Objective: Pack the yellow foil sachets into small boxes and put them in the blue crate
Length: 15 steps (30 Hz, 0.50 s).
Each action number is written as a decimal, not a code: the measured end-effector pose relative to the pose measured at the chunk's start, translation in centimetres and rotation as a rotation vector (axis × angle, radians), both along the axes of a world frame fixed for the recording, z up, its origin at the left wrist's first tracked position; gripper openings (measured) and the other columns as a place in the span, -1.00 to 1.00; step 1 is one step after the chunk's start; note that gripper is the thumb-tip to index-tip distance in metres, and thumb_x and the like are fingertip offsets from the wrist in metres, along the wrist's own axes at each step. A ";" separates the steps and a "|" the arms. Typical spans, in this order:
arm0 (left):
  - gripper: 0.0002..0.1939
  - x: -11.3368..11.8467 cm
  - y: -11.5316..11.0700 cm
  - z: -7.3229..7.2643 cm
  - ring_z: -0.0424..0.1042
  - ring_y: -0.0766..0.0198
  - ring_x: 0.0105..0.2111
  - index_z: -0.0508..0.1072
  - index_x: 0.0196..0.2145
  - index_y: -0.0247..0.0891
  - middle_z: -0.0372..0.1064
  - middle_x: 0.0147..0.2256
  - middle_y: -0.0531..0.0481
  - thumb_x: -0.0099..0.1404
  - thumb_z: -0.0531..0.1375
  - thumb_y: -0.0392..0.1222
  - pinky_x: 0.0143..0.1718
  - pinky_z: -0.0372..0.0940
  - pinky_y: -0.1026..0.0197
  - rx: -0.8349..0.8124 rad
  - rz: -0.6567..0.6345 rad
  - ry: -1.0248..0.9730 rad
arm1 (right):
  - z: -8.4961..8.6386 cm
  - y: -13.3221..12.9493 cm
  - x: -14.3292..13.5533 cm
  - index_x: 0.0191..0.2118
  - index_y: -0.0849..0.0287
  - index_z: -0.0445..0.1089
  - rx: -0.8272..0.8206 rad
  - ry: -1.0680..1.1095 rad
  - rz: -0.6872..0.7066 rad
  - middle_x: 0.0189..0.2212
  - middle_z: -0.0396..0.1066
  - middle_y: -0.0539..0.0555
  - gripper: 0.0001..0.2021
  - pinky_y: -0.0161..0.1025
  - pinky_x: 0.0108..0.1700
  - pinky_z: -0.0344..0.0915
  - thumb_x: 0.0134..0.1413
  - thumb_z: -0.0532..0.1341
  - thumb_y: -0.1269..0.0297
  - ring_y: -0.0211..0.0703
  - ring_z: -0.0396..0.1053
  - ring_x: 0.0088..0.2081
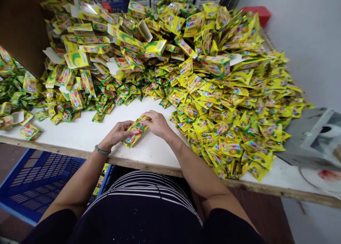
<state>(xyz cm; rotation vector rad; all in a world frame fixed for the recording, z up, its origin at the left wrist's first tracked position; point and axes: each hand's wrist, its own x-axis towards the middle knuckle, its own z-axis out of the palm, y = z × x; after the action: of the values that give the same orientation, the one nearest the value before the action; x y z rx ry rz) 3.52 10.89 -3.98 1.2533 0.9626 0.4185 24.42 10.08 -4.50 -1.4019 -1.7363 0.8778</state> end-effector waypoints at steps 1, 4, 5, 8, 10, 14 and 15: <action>-0.51 0.2 0.0 -0.1 0.39 0.31 -0.46 0.49 -0.21 -0.33 0.47 -0.40 0.04 -0.01 0.45 0.03 -0.42 0.26 0.28 0.015 0.004 -0.002 | 0.0 -0.2 -0.4 -0.26 0.14 0.54 0.018 0.008 -0.006 -0.28 0.53 0.07 -0.88 -0.26 -0.17 0.28 0.02 0.35 0.36 -0.15 0.42 -0.26; -0.54 0.5 0.0 -0.4 0.36 0.31 -0.47 0.49 -0.28 -0.34 0.44 -0.45 0.06 -0.02 0.46 0.03 -0.45 0.22 0.29 0.117 0.031 0.042 | 0.0 -0.8 -1.7 -0.26 0.12 0.51 0.022 0.050 -0.031 -0.29 0.53 0.04 -0.87 -0.25 -0.16 0.30 0.00 0.36 0.36 -0.15 0.44 -0.25; -0.55 0.5 0.0 -0.4 0.36 0.31 -0.47 0.49 -0.30 -0.34 0.43 -0.46 0.06 -0.01 0.45 0.04 -0.45 0.21 0.29 0.147 0.042 0.052 | 0.1 -1.0 -2.0 -0.26 0.12 0.50 0.014 0.065 -0.037 -0.31 0.54 0.03 -0.87 -0.26 -0.17 0.31 0.00 0.35 0.34 -0.15 0.44 -0.27; -0.52 0.4 0.0 -0.2 0.41 0.28 -0.41 0.49 -0.22 -0.33 0.48 -0.38 0.03 -0.01 0.46 0.01 -0.40 0.26 0.28 0.134 0.067 -0.006 | 0.1 -1.2 -2.4 -0.30 0.11 0.49 0.014 0.098 -0.089 -0.33 0.54 0.01 -0.90 -0.25 -0.19 0.32 0.00 0.35 0.29 -0.16 0.44 -0.30; -0.37 0.4 0.1 0.0 0.46 0.26 -0.38 0.44 -0.05 -0.30 0.51 -0.31 0.01 -0.05 0.49 -0.04 -0.34 0.32 0.26 0.046 0.062 -0.074 | 0.0 -1.1 -2.2 -0.32 0.11 0.48 0.020 0.124 -0.173 -0.33 0.55 0.01 -0.89 -0.24 -0.19 0.33 -0.02 0.35 0.26 -0.15 0.44 -0.30; -0.17 0.5 0.2 0.1 0.49 0.25 -0.44 0.31 0.04 -0.29 0.53 -0.33 -0.01 -0.17 0.54 -0.15 -0.35 0.38 0.21 -0.135 0.083 -0.082 | -0.5 -0.4 -1.5 -0.33 0.13 0.47 -0.028 0.202 -0.286 -0.37 0.53 -0.01 -0.82 -0.27 -0.25 0.33 -0.07 0.38 0.19 -0.18 0.42 -0.34; -0.19 0.6 0.2 0.0 0.49 0.26 -0.45 0.32 0.00 -0.29 0.53 -0.35 0.00 -0.19 0.55 -0.16 -0.37 0.38 0.21 -0.147 0.113 -0.077 | -0.5 -0.3 -1.5 -0.33 0.13 0.46 -0.032 0.212 -0.293 -0.38 0.52 -0.01 -0.80 -0.27 -0.26 0.33 -0.08 0.39 0.18 -0.19 0.41 -0.35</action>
<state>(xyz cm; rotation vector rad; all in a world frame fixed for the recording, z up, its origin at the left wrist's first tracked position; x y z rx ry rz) 4.11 11.08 -4.00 1.0459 0.9840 0.4722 22.96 9.77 -5.04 -1.4800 -1.3244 0.8593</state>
